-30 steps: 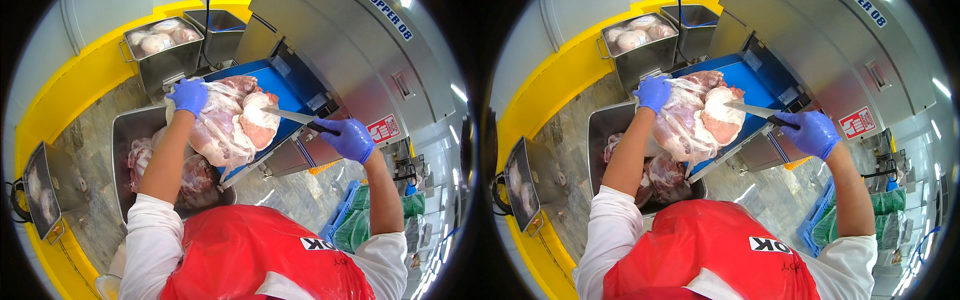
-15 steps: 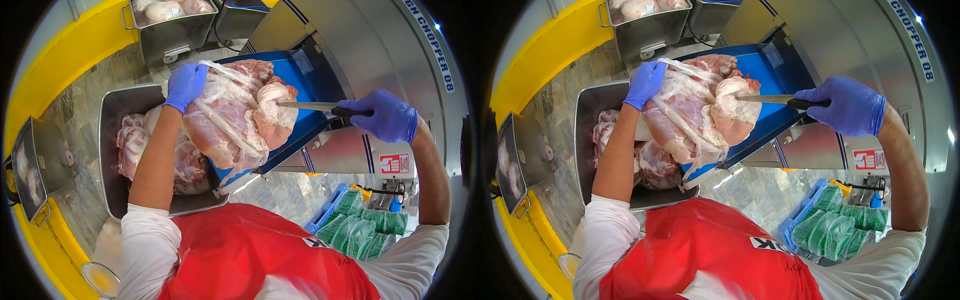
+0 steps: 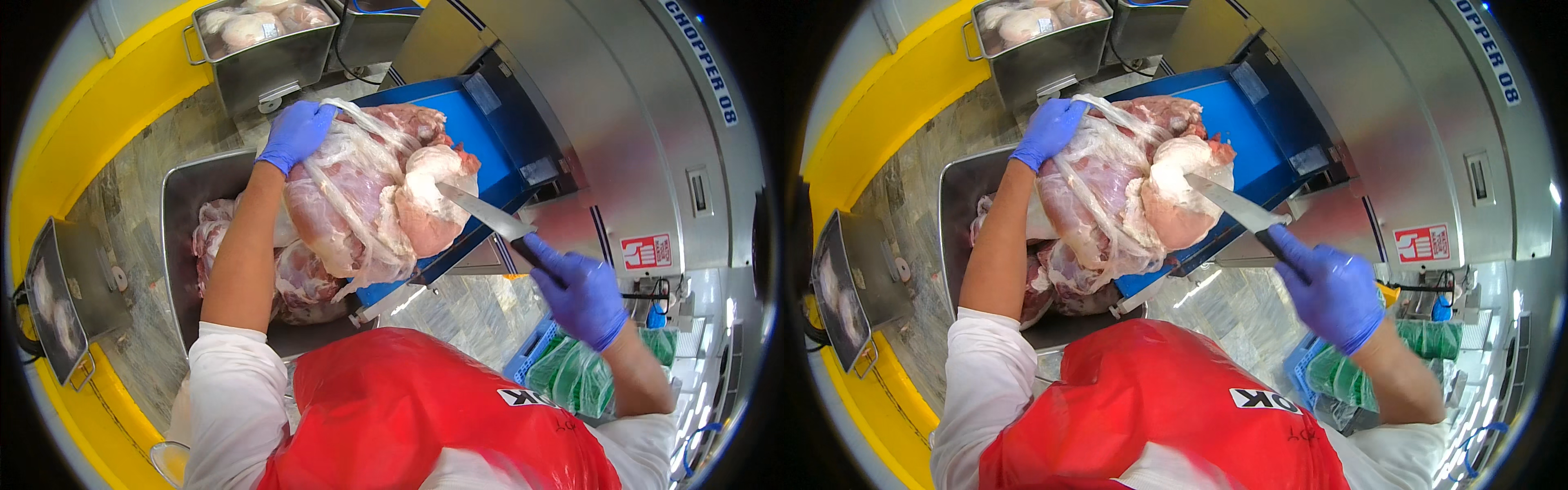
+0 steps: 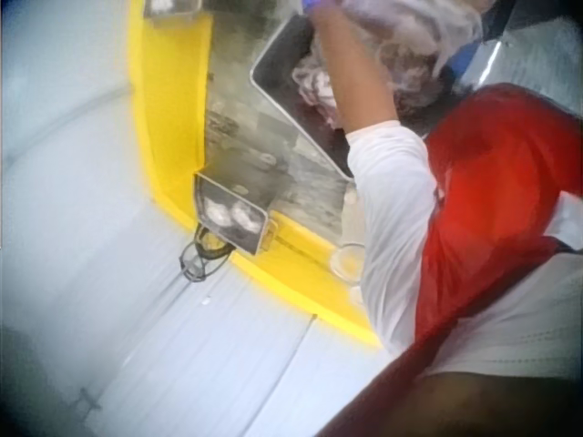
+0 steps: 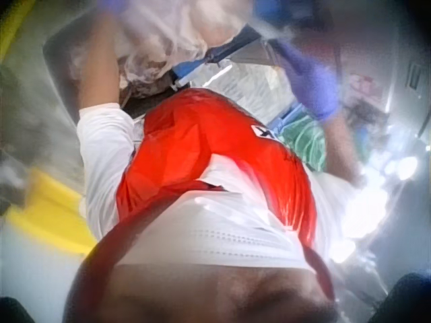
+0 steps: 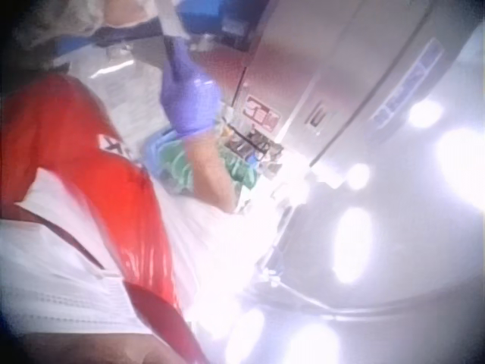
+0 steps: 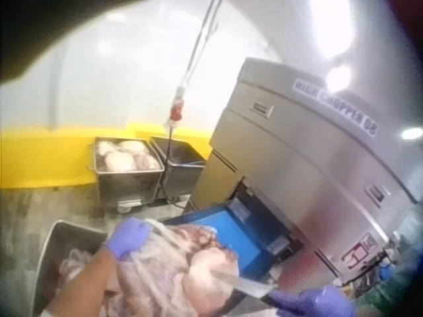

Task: The person trims fat and connective tissue from a large piece of raw meat using a knife. They hold the meat with one hand and carefully cut away excess tissue, placing trimmed pieces into a metal tray below.

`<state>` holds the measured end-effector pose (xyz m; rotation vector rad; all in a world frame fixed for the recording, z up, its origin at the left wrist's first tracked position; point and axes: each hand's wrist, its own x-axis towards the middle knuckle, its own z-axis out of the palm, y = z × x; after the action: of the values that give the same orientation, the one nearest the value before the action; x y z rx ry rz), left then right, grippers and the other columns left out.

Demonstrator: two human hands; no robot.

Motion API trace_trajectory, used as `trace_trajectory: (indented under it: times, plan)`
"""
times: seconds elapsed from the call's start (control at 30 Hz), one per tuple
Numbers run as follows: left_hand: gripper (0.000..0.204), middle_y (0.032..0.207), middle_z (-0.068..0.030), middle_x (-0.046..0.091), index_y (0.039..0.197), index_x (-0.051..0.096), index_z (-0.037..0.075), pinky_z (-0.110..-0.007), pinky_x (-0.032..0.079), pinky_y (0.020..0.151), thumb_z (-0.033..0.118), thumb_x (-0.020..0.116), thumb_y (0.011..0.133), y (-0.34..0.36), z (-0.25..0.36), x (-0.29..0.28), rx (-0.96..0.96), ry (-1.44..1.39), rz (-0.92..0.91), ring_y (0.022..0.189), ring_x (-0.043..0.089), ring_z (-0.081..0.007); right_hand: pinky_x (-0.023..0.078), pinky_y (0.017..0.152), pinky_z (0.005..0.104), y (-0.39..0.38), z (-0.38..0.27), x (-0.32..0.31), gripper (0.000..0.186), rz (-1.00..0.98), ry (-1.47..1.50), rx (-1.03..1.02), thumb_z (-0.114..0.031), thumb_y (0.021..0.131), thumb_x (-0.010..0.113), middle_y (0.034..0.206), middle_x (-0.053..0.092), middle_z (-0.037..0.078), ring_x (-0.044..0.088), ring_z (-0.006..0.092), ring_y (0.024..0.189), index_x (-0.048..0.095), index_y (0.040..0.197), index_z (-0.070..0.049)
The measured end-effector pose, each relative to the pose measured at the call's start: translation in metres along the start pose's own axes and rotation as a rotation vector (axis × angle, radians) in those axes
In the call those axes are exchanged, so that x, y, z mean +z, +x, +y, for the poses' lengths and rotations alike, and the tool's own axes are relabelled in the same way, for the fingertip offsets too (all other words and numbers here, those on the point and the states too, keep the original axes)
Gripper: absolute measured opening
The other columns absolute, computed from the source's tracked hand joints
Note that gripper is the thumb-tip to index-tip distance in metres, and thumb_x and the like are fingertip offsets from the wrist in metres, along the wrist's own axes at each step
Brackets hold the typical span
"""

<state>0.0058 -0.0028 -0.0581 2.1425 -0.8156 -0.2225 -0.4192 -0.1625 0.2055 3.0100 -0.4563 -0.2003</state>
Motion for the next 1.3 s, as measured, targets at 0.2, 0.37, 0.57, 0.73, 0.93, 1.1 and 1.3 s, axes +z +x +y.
trace_trajectory:
  times: [0.2,0.37,0.57,0.73,0.93,1.1,1.3]
  plan:
    - [0.056,0.106,-0.0268,0.08,0.119,0.08,0.0,-0.046,0.057,0.093,0.049,0.055,0.11,0.014,0.005,0.007,0.066,-0.058,-0.062,0.098,0.077,-0.0379,0.056,0.064,0.0472,-0.057,-0.002,0.014,0.048,0.043,0.26,0.2,-0.019,0.097,0.08,0.079,0.07,0.02,0.072,0.039,0.067,0.074,0.145,-0.018]
    - [0.053,0.104,-0.0253,0.08,0.12,0.08,0.0,-0.045,0.057,0.092,0.046,0.057,0.11,0.036,0.015,0.021,0.196,-0.097,-0.193,0.095,0.077,-0.0338,0.057,0.067,0.0444,-0.044,0.009,-0.02,0.041,-0.057,0.247,0.3,-0.017,0.096,0.08,0.083,0.072,0.026,0.071,0.0416,0.071,0.079,0.137,-0.015]
    - [0.048,0.103,-0.0256,0.08,0.12,0.079,-0.002,-0.043,0.057,0.091,0.04,0.057,0.112,0.045,0.018,0.028,0.267,-0.072,-0.263,0.091,0.075,-0.0277,0.057,0.066,0.0407,0.005,0.013,-0.081,0.037,-0.285,0.193,0.253,-0.015,0.097,0.078,0.082,0.073,0.023,0.072,0.0361,0.065,0.08,0.135,-0.014]
    - [0.048,0.1,-0.0263,0.079,0.117,0.078,-0.003,-0.044,0.057,0.089,0.04,0.059,0.11,0.039,0.009,0.027,0.182,-0.2,-0.264,0.09,0.074,-0.029,0.053,0.062,0.0359,0.055,0.03,-0.095,0.036,-0.43,0.207,0.212,-0.015,0.099,0.077,0.076,0.073,0.019,0.065,0.0222,0.058,0.08,0.136,-0.015]
    - [0.052,0.1,-0.0274,0.078,0.115,0.078,-0.003,-0.046,0.057,0.089,0.045,0.059,0.108,0.032,0.014,0.025,0.192,-0.208,-0.268,0.09,0.075,-0.0394,0.054,0.06,0.0326,0.129,0.028,-0.111,0.037,-0.64,0.118,0.228,-0.016,0.1,0.072,0.079,0.077,0.015,0.064,0.0161,0.059,0.08,0.136,-0.009]
    - [0.051,0.099,-0.028,0.077,0.114,0.077,-0.004,-0.045,0.057,0.085,0.044,0.06,0.109,0.027,0.021,0.016,0.124,-0.263,-0.275,0.084,0.072,-0.0393,0.054,0.061,0.0344,0.122,0.026,-0.1,0.035,-0.626,0.21,0.299,-0.016,0.101,0.074,0.075,0.075,0.014,0.067,0.0146,0.06,0.081,0.135,-0.01]
    - [0.048,0.092,-0.0303,0.074,0.111,0.078,-0.003,-0.046,0.056,0.08,0.04,0.059,0.11,0.027,0.018,0.023,0.094,-0.31,-0.282,0.077,0.07,-0.0338,0.058,0.066,0.0458,0.103,0.027,-0.048,0.036,-0.495,0.276,0.117,-0.015,0.099,0.076,0.085,0.074,0.026,0.072,0.0424,0.069,0.079,0.135,-0.011]
